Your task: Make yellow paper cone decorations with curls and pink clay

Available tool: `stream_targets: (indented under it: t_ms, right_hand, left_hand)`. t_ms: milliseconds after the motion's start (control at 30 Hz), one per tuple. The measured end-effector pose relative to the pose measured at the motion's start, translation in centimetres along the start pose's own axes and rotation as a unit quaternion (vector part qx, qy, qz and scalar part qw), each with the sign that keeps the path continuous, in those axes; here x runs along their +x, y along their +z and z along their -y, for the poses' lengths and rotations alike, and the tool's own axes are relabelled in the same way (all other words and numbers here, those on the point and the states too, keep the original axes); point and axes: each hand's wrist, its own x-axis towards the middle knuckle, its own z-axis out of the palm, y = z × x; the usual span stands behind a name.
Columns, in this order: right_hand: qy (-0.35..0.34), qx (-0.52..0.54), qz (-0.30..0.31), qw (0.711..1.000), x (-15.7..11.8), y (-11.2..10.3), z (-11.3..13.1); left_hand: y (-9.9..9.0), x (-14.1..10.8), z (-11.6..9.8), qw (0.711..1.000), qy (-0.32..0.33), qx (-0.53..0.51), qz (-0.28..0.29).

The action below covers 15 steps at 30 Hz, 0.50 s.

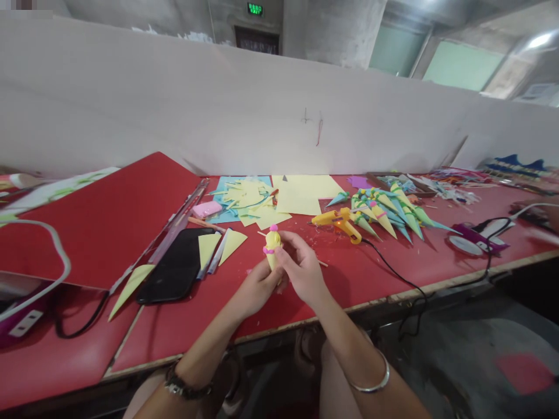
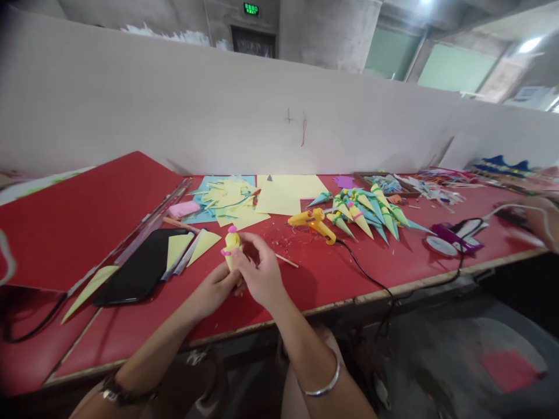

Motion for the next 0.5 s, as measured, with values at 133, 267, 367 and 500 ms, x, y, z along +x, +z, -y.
stream_targets:
  t_ms: [133,267,367,500]
  right_hand:
    - [-0.002,0.02,0.006,1.0,0.09,-0.06,0.14]
    - [-0.034,0.007,-0.012,0.999,0.18,-0.05,0.29]
    - [-0.018,0.003,-0.006,1.0,0.14,-0.06,0.27]
    - [-0.004,0.005,-0.008,1.0,0.06,-0.04,0.18]
  left_hand:
    - [-0.04,0.01,-0.09,1.0,0.009,-0.003,0.0]
    - [-0.13,0.08,-0.02,1.0,0.013,-0.002,0.012]
    - [-0.16,0.14,0.26,1.0,0.01,-0.003,0.02]
    - [-0.1,0.15,0.29,1.0,0.006,-0.007,0.021]
